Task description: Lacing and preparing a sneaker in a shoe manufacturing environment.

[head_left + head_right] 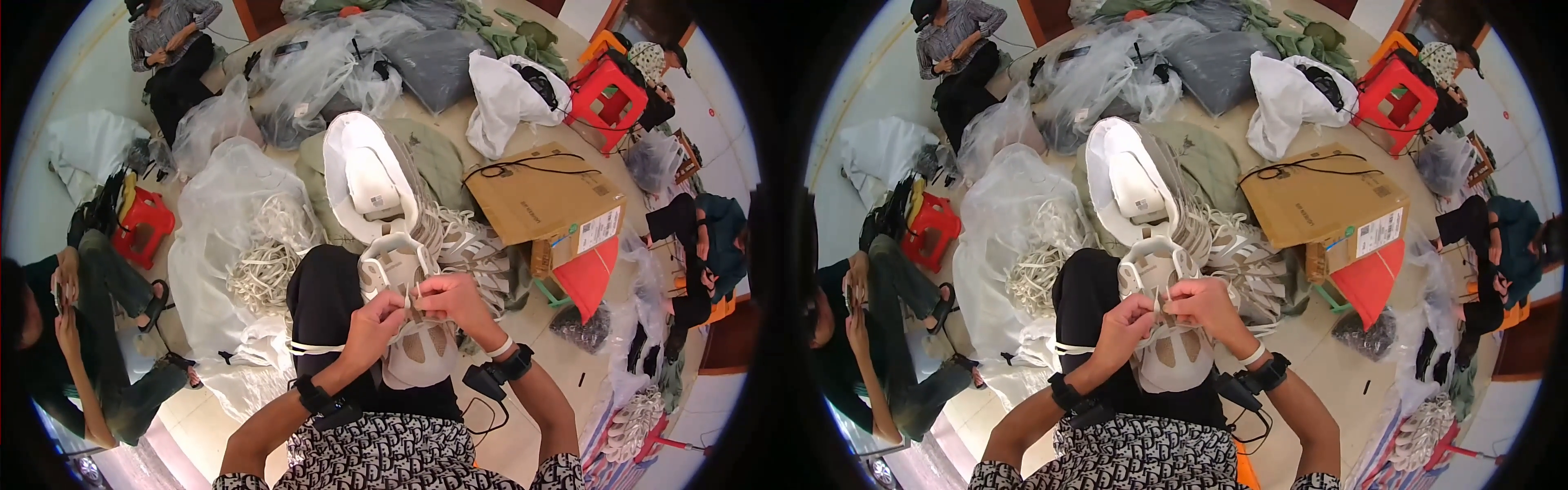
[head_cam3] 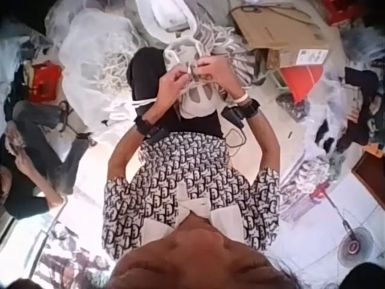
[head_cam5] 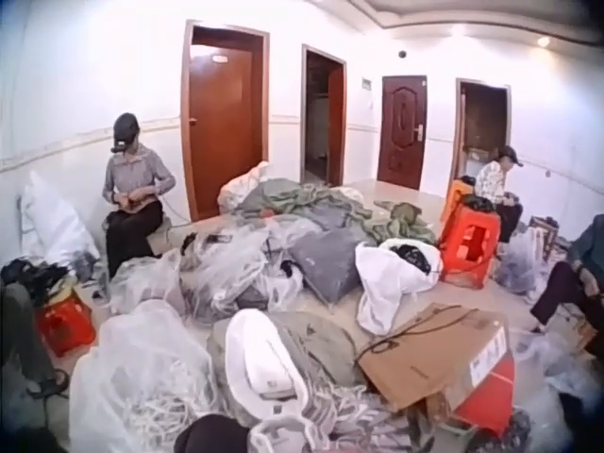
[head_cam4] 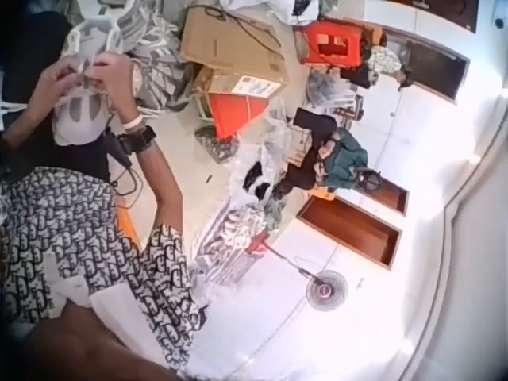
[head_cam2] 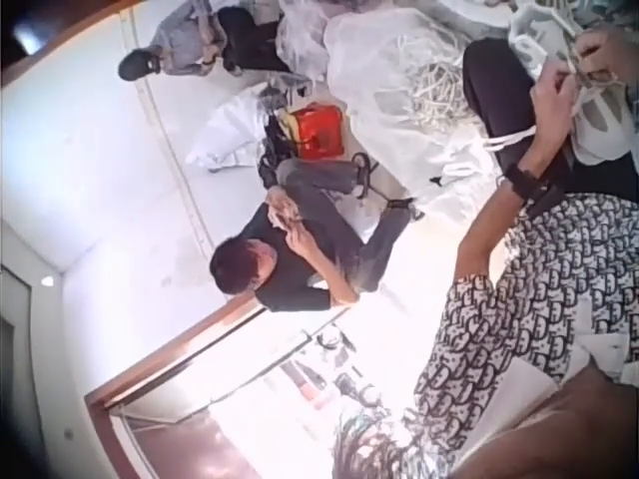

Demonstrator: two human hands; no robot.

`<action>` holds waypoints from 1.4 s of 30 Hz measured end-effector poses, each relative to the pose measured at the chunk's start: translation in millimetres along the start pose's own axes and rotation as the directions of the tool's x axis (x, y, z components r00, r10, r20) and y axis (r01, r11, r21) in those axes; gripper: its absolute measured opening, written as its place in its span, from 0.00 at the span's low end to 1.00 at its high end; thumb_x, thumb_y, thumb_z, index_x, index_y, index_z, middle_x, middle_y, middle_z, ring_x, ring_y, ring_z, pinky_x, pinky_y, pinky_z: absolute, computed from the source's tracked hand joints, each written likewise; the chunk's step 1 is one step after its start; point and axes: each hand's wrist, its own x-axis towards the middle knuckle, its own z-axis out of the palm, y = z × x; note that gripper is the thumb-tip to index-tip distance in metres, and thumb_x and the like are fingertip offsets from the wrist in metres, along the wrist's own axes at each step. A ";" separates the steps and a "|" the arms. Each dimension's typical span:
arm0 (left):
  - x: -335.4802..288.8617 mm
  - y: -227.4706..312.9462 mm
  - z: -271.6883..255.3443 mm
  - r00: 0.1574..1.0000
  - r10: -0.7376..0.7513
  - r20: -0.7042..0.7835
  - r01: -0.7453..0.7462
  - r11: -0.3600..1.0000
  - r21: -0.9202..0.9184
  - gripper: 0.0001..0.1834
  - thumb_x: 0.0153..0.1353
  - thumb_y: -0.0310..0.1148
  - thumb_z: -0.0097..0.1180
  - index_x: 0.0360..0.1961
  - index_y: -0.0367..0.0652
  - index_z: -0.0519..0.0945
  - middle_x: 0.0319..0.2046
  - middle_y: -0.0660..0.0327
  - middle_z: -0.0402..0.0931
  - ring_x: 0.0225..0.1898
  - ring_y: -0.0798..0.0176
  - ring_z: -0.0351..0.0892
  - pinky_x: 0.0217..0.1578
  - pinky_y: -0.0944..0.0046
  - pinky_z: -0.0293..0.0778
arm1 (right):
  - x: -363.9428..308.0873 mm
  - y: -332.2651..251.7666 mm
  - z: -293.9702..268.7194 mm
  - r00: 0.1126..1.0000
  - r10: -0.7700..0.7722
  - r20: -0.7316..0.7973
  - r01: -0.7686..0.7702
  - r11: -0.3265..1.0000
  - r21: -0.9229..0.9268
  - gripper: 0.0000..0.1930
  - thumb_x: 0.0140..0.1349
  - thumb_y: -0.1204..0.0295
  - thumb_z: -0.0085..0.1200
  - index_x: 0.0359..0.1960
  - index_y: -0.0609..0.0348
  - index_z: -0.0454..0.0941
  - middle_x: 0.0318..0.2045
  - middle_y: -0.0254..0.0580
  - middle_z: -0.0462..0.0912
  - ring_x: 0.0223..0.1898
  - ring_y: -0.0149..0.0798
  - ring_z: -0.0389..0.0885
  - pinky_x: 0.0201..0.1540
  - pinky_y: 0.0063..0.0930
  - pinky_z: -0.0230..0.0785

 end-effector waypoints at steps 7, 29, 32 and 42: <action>2.9 9.7 3.1 0.999 0.023 -0.046 -0.015 0.985 0.174 0.04 0.55 0.25 0.52 0.30 0.35 0.74 0.18 0.67 0.72 0.18 0.80 0.65 0.19 0.77 0.62 | -0.6 -2.5 9.6 0.999 -0.053 -0.012 0.051 0.992 -0.114 0.08 0.48 0.73 0.56 0.24 0.68 0.77 0.15 0.31 0.72 0.16 0.20 0.66 0.18 0.14 0.57; 37.8 22.0 -17.1 0.852 -0.266 0.452 0.245 0.964 0.106 0.10 0.57 0.34 0.51 0.28 0.38 0.77 0.15 0.62 0.74 0.14 0.72 0.72 0.16 0.75 0.67 | 9.7 -11.0 6.4 0.831 -0.543 0.119 0.540 0.737 -0.408 0.03 0.44 0.78 0.54 0.22 0.63 0.77 0.19 0.39 0.72 0.18 0.33 0.74 0.23 0.23 0.66; 37.6 19.2 -17.1 0.864 -0.246 0.440 0.249 0.967 0.051 0.09 0.58 0.33 0.51 0.28 0.37 0.77 0.15 0.61 0.74 0.14 0.71 0.72 0.16 0.75 0.67 | 11.8 -11.1 7.3 0.853 -0.501 0.147 0.518 0.773 -0.366 0.03 0.46 0.78 0.53 0.24 0.64 0.76 0.20 0.38 0.73 0.18 0.31 0.74 0.23 0.22 0.65; 32.8 49.5 -24.8 0.994 0.049 0.095 -0.063 0.986 0.154 0.09 0.59 0.30 0.49 0.31 0.34 0.76 0.21 0.61 0.75 0.15 0.72 0.74 0.15 0.75 0.67 | 17.8 6.5 5.9 0.986 -0.104 0.132 0.078 0.979 0.188 0.17 0.50 0.75 0.54 0.43 0.64 0.73 0.31 0.32 0.75 0.35 0.23 0.71 0.39 0.17 0.65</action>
